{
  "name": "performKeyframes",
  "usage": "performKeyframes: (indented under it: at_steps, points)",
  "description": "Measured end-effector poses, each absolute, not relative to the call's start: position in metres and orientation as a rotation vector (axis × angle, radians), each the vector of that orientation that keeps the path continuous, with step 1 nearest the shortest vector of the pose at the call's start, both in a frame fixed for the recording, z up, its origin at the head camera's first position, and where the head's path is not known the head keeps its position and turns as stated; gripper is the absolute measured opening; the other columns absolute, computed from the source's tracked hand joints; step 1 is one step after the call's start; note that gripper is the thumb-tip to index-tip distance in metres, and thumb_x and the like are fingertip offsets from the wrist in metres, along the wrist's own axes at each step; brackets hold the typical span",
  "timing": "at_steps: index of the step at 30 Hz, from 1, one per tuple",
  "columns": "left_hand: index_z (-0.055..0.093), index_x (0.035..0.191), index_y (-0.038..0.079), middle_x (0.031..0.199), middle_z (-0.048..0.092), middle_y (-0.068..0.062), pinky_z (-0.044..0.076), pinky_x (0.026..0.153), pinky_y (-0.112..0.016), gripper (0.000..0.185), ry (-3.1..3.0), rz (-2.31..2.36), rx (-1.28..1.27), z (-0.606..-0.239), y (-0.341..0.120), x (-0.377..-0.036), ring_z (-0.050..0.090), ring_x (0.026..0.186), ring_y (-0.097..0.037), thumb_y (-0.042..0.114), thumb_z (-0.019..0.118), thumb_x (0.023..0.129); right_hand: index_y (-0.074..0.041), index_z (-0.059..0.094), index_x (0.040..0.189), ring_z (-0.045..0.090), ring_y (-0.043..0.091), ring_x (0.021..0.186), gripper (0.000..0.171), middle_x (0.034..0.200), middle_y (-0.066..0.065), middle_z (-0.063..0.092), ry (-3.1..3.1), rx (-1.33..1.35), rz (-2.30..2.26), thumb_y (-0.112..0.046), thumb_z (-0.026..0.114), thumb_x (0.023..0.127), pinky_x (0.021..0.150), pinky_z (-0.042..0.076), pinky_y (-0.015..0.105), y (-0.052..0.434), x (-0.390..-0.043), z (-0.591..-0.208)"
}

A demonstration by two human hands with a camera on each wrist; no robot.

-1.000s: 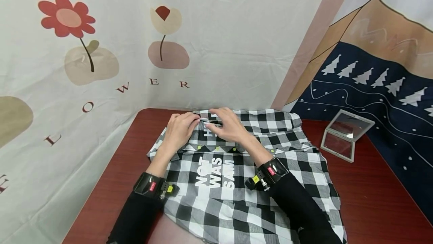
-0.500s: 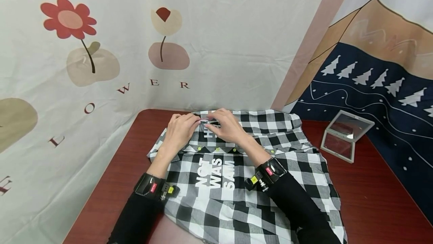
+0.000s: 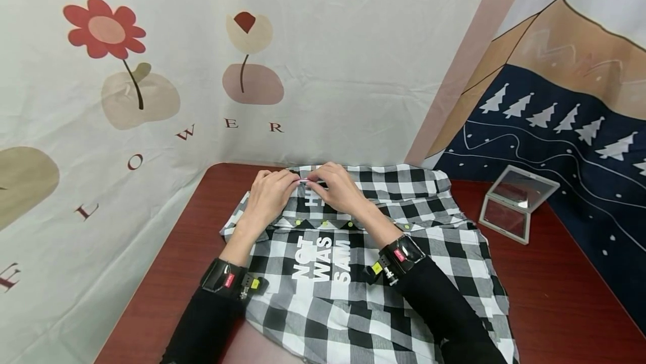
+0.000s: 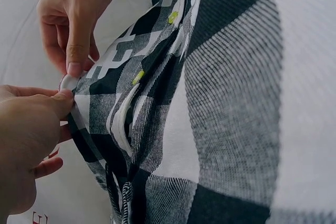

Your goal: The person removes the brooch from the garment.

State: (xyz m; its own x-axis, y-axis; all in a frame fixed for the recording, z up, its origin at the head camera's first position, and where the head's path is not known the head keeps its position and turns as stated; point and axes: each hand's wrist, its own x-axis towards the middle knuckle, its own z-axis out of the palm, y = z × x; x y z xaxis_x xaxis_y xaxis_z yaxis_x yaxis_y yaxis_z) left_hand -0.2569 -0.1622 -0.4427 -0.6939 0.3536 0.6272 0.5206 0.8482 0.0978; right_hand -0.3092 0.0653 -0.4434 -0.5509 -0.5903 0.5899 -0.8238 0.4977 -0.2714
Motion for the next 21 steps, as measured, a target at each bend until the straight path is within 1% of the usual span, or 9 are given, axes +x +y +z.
performKeyframes:
  at_steps: [5, 10, 21]
  points:
    - [0.083, 0.118, 0.011, 0.115, 0.086, -0.007, 0.058, 0.100, -0.054, 0.016, -2.432, -0.374, -0.635, -0.4411, -0.1620, -0.2556, 0.083, 0.100, -0.029, 0.020, 0.073, 0.112, -0.009, 0.085, 0.116, 0.076, 0.025, 0.101, 0.014, 0.104, 0.005, 0.086, -2.334, 1.169, 0.753, -0.019, 0.081, 0.107, 0.092, 0.060, 0.045, 0.0638, -0.3089, -0.4425]
    - [0.084, 0.118, 0.011, 0.115, 0.086, -0.007, 0.058, 0.100, -0.054, 0.016, -2.429, -0.389, -0.639, -0.4403, -0.1610, -0.2557, 0.083, 0.100, -0.029, 0.020, 0.073, 0.111, -0.011, 0.085, 0.115, 0.076, 0.024, 0.102, 0.013, 0.105, 0.004, 0.086, -2.341, 1.170, 0.740, -0.020, 0.080, 0.108, 0.092, 0.059, 0.044, 0.0633, -0.3077, -0.4413]
    - [0.084, 0.117, 0.011, 0.114, 0.086, -0.006, 0.059, 0.099, -0.054, 0.016, -2.424, -0.378, -0.635, -0.4424, -0.1614, -0.2571, 0.082, 0.100, -0.029, 0.021, 0.074, 0.111, -0.010, 0.085, 0.112, 0.077, 0.024, 0.102, 0.011, 0.106, 0.004, 0.086, -2.320, 1.182, 0.731, -0.018, 0.080, 0.107, 0.094, 0.060, 0.045, 0.0629, -0.3085, -0.4428]
